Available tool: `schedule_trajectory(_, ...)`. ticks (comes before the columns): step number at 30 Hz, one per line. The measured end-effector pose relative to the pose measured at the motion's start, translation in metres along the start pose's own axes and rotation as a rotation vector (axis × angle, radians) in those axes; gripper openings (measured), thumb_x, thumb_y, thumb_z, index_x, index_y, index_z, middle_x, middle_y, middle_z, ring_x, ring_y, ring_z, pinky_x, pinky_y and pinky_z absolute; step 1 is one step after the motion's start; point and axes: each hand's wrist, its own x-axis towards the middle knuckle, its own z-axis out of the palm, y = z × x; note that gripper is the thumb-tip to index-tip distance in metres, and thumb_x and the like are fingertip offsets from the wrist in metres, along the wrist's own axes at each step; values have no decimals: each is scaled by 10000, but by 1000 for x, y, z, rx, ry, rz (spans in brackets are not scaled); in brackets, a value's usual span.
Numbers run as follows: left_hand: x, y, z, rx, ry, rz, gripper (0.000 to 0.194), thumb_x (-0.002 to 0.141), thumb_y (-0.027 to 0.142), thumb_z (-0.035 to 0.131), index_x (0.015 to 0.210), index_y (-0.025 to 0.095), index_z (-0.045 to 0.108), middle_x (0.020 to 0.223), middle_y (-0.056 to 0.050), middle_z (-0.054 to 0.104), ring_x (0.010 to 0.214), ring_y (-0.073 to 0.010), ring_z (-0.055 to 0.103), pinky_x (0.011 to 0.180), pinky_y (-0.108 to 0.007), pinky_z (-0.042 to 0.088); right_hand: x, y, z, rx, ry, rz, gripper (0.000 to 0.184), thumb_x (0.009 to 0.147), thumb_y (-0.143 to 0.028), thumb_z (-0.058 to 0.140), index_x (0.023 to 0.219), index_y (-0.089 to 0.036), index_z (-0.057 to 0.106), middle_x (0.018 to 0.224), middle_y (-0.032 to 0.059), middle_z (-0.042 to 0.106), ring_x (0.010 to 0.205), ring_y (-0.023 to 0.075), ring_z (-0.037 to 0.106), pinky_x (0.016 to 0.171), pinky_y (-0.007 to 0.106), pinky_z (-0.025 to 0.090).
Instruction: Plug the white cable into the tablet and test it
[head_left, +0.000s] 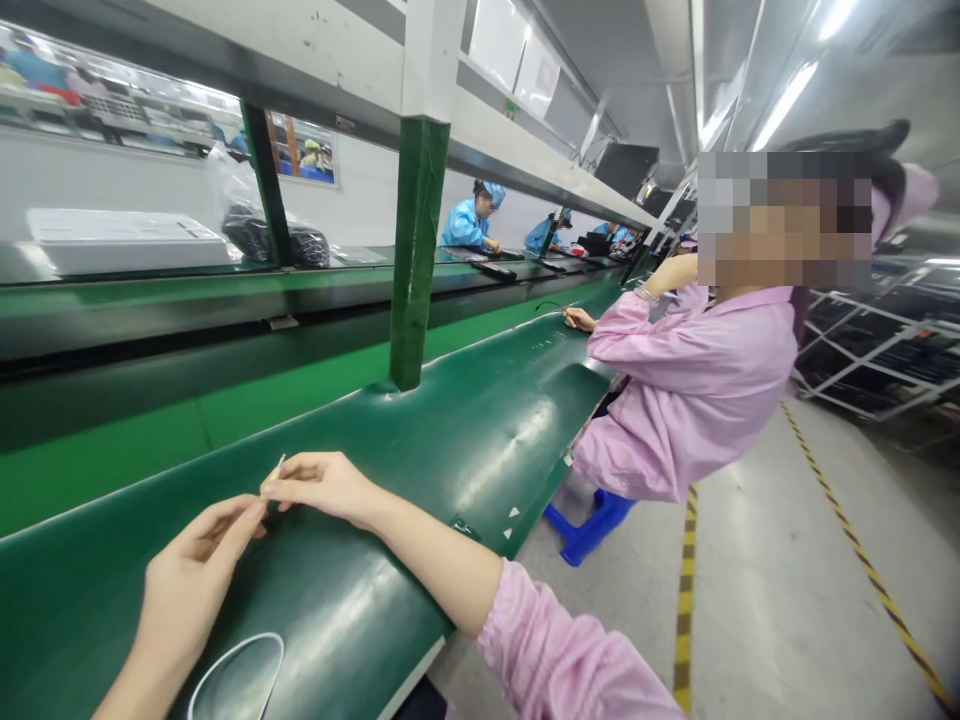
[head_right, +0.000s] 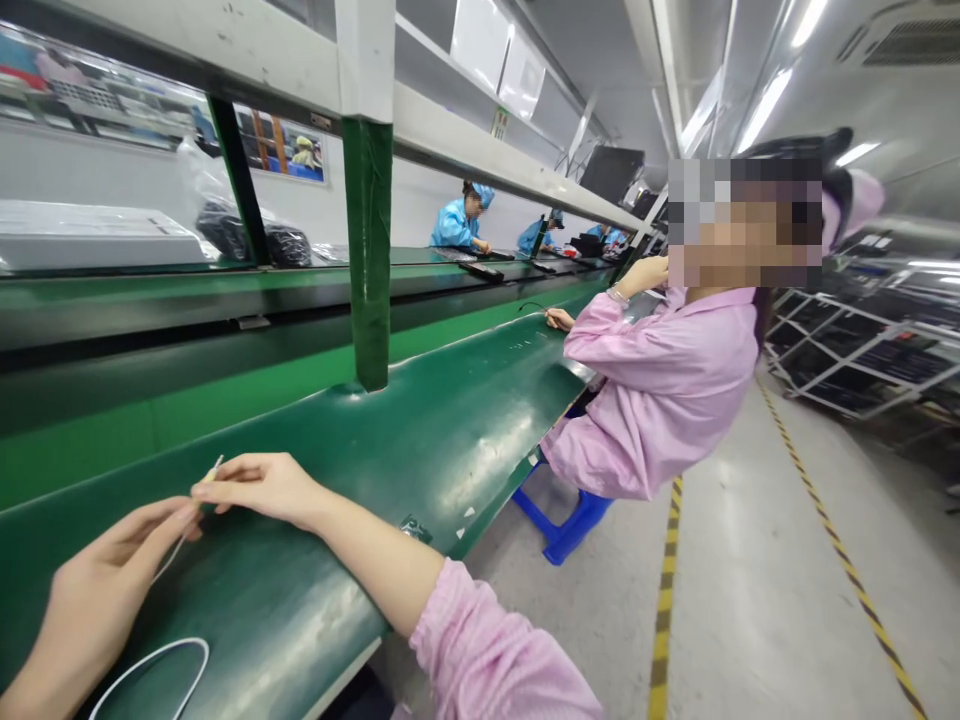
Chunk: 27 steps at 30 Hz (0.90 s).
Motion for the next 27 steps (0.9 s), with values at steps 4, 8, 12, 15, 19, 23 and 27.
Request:
schedule_trajectory(4,0,1,2,-95,-56,-196,400,363,531,693,633,236,699,628,1,687,655,-197,637,691,-274,539,1,1,0,-4,34,-24,469,344,-428,925,651,-172,680,711,-7,637,633,121,556,700,270,476)
schedule_trajectory(8,3,-3,2,-165,-97,-136,414,391,539,753,653,224,693,641,-7,687,653,-206,631,666,-301,534,4,1,-1,-45,23,-51,486,359,-469,911,655,-166,672,708,8,639,641,134,563,683,281,477)
schedule_trajectory(12,0,-11,4,-322,-230,20,392,545,534,779,702,188,685,681,-39,699,656,-196,629,665,-302,521,-1,0,1,-171,92,-108,507,407,-561,871,645,-161,670,696,28,636,650,154,569,654,290,481)
schedule_trajectory(15,-3,-15,8,-351,-208,17,361,610,511,755,715,174,680,723,-49,706,701,-190,642,729,-309,519,-2,1,-3,-248,94,-122,482,462,-561,874,669,-167,688,681,15,621,639,146,555,656,280,475)
schedule_trajectory(19,1,-20,10,-381,-194,-2,184,710,328,716,721,150,671,744,-45,704,713,-164,639,744,-287,508,6,8,-16,-247,12,-90,447,531,-538,890,705,-180,689,690,-1,604,622,117,518,633,238,454)
schedule_trajectory(23,1,-23,9,-402,-209,-5,79,755,208,671,751,129,675,738,-30,687,681,-125,597,714,-252,478,10,14,-25,-265,63,-56,457,526,-526,913,728,-174,704,724,27,616,644,130,540,630,242,483)
schedule_trajectory(27,-2,-25,9,-405,-230,-1,82,779,203,654,793,125,674,767,-24,677,689,-113,570,711,-242,456,8,13,-23,-253,108,-14,473,459,-515,942,714,-183,722,725,33,619,643,132,548,626,242,512)
